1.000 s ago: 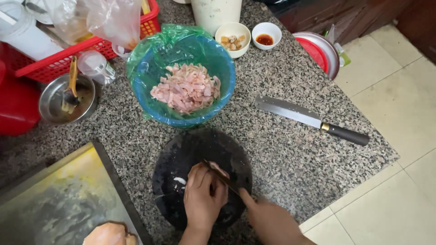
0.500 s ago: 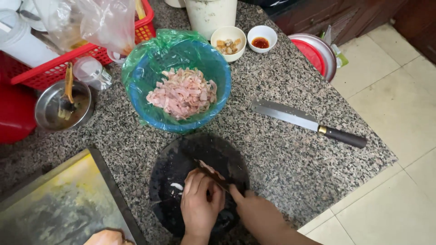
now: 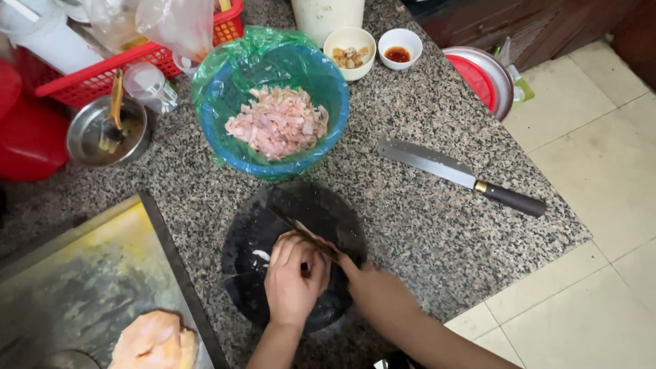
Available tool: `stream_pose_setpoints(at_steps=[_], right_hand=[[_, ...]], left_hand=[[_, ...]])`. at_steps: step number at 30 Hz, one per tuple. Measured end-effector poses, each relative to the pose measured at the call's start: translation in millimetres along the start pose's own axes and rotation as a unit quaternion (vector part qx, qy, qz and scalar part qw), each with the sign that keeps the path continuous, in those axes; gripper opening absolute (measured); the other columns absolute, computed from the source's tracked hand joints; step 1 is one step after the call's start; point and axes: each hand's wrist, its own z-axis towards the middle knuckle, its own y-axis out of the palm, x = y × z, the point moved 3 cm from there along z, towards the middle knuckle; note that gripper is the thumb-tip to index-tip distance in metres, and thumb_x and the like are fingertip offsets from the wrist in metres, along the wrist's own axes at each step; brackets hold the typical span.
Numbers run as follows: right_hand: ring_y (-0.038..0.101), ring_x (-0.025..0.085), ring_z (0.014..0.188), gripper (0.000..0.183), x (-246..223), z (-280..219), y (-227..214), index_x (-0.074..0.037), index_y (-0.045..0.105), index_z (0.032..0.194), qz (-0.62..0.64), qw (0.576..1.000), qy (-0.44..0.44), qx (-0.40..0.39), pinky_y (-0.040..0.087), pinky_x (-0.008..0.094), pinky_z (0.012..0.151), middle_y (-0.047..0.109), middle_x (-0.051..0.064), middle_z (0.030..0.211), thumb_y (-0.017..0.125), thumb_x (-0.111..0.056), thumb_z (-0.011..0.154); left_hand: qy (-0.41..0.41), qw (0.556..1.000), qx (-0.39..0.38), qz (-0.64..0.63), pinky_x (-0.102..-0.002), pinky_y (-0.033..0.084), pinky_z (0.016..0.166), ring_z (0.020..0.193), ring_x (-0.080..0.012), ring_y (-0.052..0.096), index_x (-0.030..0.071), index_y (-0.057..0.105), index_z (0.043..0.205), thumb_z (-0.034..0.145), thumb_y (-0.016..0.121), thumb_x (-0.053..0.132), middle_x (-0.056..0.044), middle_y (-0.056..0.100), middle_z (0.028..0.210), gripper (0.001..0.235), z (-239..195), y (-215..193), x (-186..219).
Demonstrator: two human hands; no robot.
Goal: The person slices thin pieces of meat from a vertical rotisserie using a long knife. They then transfer the sliced meat to a black cutting board and chop it into smaller pieces, placing the chopped meat into a blue bowl.
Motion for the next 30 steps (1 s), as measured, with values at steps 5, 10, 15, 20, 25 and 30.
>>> stream_pose_setpoints(at_steps=[5, 10, 15, 20, 25, 30], right_hand=[[0.054, 0.041, 0.068, 0.041, 13, -12, -14, -0.02, 0.031, 0.127, 0.108, 0.993, 0.027, -0.039, 0.037, 0.051, 0.056, 0.057, 0.015, 0.082, 0.038, -0.018, 0.087], [0.057, 0.042, 0.062, 0.044, -3, -27, -17, -0.018, 0.027, 0.131, 0.02, 1.0, -0.003, -0.022, 0.045, 0.054, 0.054, 0.055, 0.016, 0.09, 0.041, -0.018, 0.089], [0.056, 0.043, 0.095, 0.075, 1, -69, -26, -0.026, 0.008, 0.14, 0.043, 0.978, 0.08, -0.188, 0.045, 0.055, 0.075, 0.042, 0.016, 0.117, 0.053, -0.021, 0.081], [0.06, 0.04, 0.08, 0.054, 9, -56, -15, -0.027, 0.016, 0.137, 0.057, 0.976, 0.082, -0.191, 0.047, 0.051, 0.068, 0.05, 0.015, 0.108, 0.04, -0.024, 0.089], [0.063, 0.04, 0.064, 0.05, -3, -4, 8, -0.014, 0.028, 0.133, -0.019, 0.999, -0.018, 0.033, 0.049, 0.051, 0.054, 0.059, 0.017, 0.085, 0.042, -0.013, 0.085], [0.057, 0.044, 0.089, 0.056, 4, -35, -7, -0.026, 0.013, 0.141, 0.025, 0.993, 0.052, -0.102, 0.045, 0.058, 0.072, 0.053, 0.018, 0.099, 0.032, -0.018, 0.088]], left_hand=[[0.014, 1.0, 0.003, -0.001, -0.035, 0.043, 0.087, 0.092, -0.0275, 0.055, 0.007, 0.056, 0.081, 0.072, 0.055, 0.01, -0.008, 0.06, 0.087, 0.01, 0, 0, 0], [-0.001, 1.0, -0.012, 0.021, -0.035, 0.044, 0.087, 0.099, -0.026, 0.054, 0.005, 0.058, 0.084, 0.076, 0.052, 0.011, -0.007, 0.06, 0.091, 0.011, -6, 3, -3], [-0.006, 1.0, -0.01, 0.017, -0.038, 0.041, 0.092, 0.097, -0.032, 0.053, 0.007, 0.047, 0.069, 0.067, 0.059, 0.012, -0.011, 0.058, 0.089, 0.013, -9, 7, -13], [-0.014, 0.999, -0.014, 0.04, -0.036, 0.043, 0.088, 0.099, -0.0299, 0.054, 0.006, 0.055, 0.079, 0.067, 0.058, 0.012, -0.009, 0.059, 0.093, 0.014, -8, 8, -14], [0.002, 0.999, -0.009, 0.041, -0.037, 0.042, 0.091, 0.099, -0.0302, 0.054, 0.004, 0.054, 0.075, 0.069, 0.056, 0.01, -0.01, 0.059, 0.09, 0.008, -5, 8, -9], [-0.002, 1.0, -0.002, 0.008, -0.036, 0.041, 0.091, 0.1, -0.0311, 0.053, 0.009, 0.049, 0.07, 0.068, 0.058, 0.011, -0.008, 0.055, 0.083, 0.009, -5, 5, -8]])
